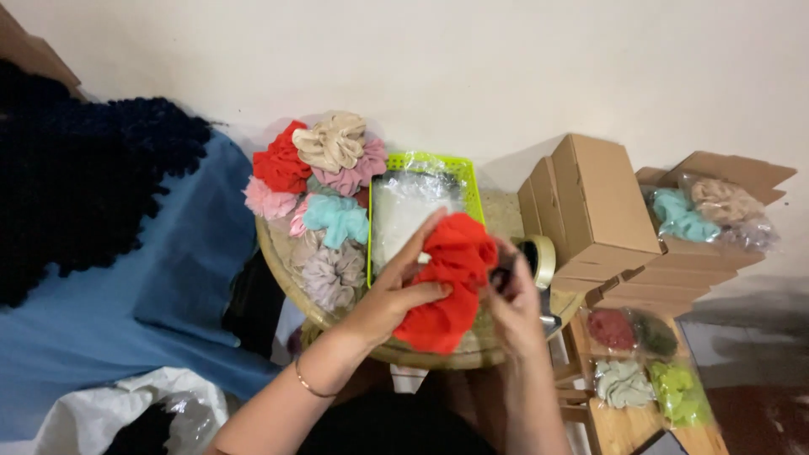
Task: The person picks up scrunchies from a table, places them into small plastic bags, and removes excess air before setting them aside.
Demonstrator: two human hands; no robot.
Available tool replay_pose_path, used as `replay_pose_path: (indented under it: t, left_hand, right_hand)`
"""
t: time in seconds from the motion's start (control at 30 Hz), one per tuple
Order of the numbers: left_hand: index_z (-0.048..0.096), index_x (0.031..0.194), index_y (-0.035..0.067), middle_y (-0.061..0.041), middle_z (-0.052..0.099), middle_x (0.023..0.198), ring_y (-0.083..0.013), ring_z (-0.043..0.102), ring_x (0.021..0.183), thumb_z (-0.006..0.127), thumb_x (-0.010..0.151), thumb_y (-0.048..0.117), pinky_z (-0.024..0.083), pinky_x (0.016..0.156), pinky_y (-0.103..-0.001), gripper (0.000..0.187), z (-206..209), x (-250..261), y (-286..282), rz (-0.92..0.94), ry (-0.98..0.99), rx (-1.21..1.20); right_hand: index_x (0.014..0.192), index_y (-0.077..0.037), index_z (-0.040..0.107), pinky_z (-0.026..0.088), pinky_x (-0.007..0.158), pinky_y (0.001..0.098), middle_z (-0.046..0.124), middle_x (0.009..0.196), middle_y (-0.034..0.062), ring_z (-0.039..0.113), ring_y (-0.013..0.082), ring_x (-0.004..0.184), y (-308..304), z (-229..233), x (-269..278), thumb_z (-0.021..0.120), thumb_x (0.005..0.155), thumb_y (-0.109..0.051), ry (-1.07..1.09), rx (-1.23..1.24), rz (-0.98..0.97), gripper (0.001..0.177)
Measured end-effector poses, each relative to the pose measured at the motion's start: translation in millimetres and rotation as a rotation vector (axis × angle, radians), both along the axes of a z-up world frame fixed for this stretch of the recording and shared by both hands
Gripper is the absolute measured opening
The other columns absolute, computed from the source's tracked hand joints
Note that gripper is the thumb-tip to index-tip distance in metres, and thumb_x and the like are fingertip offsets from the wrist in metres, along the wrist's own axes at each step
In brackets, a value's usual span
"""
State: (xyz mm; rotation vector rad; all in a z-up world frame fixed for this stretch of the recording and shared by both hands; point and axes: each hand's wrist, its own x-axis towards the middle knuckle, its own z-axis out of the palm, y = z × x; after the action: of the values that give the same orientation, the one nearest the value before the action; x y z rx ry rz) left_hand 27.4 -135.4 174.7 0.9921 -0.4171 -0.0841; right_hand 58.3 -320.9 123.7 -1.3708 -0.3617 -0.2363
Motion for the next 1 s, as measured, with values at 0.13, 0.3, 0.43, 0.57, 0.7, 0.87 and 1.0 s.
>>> replay_pose_path:
  t: [0.13, 0.3, 0.43, 0.57, 0.7, 0.87, 1.0]
  left_hand:
    - [0.024, 0.164, 0.02, -0.017, 0.058, 0.143, -0.0263, 0.058, 0.126, 0.07, 0.084, 0.0, 0.047, 0.107, -0.043, 0.094, -5, 34, 1, 0.168, -0.136, 0.21]
    - [0.02, 0.164, 0.02, -0.021, 0.072, 0.121, -0.0349, 0.067, 0.113, 0.066, 0.08, 0.004, 0.05, 0.098, -0.05, 0.098, -15, 55, -14, 0.294, -0.159, 0.468]
    - [0.014, 0.164, 0.019, -0.025, 0.069, 0.123, -0.0445, 0.065, 0.115, 0.061, 0.079, 0.008, 0.048, 0.098, -0.056, 0.098, -28, 74, -19, 0.35, -0.15, 0.697]
    - [0.005, 0.164, 0.021, -0.026, 0.069, 0.122, -0.0496, 0.063, 0.115, 0.061, 0.077, 0.01, 0.047, 0.097, -0.058, 0.104, -21, 82, -18, 0.332, -0.084, 0.935]
    - [0.006, 0.165, 0.026, -0.021, 0.071, 0.12, -0.0455, 0.064, 0.117, 0.06, 0.073, 0.013, 0.049, 0.098, -0.053, 0.107, -33, 97, -13, 0.315, 0.003, 0.963]
    - [0.013, 0.164, 0.032, -0.02, 0.07, 0.125, -0.0404, 0.062, 0.124, 0.06, 0.071, 0.011, 0.049, 0.103, -0.047, 0.107, -37, 102, -11, 0.317, 0.126, 0.877]
    - [0.018, 0.164, 0.036, -0.016, 0.072, 0.118, -0.0381, 0.066, 0.118, 0.061, 0.071, 0.014, 0.05, 0.1, -0.045, 0.105, -41, 106, -3, 0.377, 0.202, 0.863]
  right_hand:
    - [0.151, 0.0, 0.043, 0.034, 0.062, 0.0206, 0.059, 0.132, 0.0167, 0.042, 0.0076, 0.07, -51, -19, 23, 0.053, 0.102, -0.033, -0.079, 0.113, -0.088, 0.06]
    - [0.134, 0.01, 0.063, 0.036, 0.062, 0.0272, 0.07, 0.095, 0.0242, 0.045, 0.0174, 0.065, -56, 1, 20, 0.042, 0.104, -0.025, -0.178, -0.086, -0.041, 0.05]
    - [0.127, 0.005, 0.07, 0.043, 0.061, 0.0286, 0.075, 0.084, 0.0203, 0.049, 0.0163, 0.06, -36, 21, 37, 0.049, 0.101, -0.021, -0.223, -0.284, 0.038, 0.043]
    - [0.124, -0.002, 0.076, 0.056, 0.086, 0.0424, 0.079, 0.109, 0.0188, 0.074, 0.0309, 0.092, -15, 13, 69, 0.062, 0.099, -0.013, -0.208, -0.484, 0.104, 0.03]
    - [0.125, -0.005, 0.076, 0.054, 0.095, 0.0442, 0.078, 0.114, 0.0151, 0.073, 0.0306, 0.108, -8, -19, 101, 0.062, 0.101, -0.016, -0.117, -0.475, 0.107, 0.029]
    - [0.12, 0.0, 0.076, 0.054, 0.093, 0.0473, 0.078, 0.106, 0.0207, 0.07, 0.0282, 0.103, 2, -32, 112, 0.067, 0.099, -0.01, -0.059, -0.431, 0.07, 0.025]
    - [0.114, 0.0, 0.079, 0.055, 0.083, 0.0418, 0.078, 0.09, 0.0164, 0.066, 0.02, 0.084, 6, -29, 111, 0.069, 0.097, -0.005, -0.037, -0.399, 0.047, 0.021]
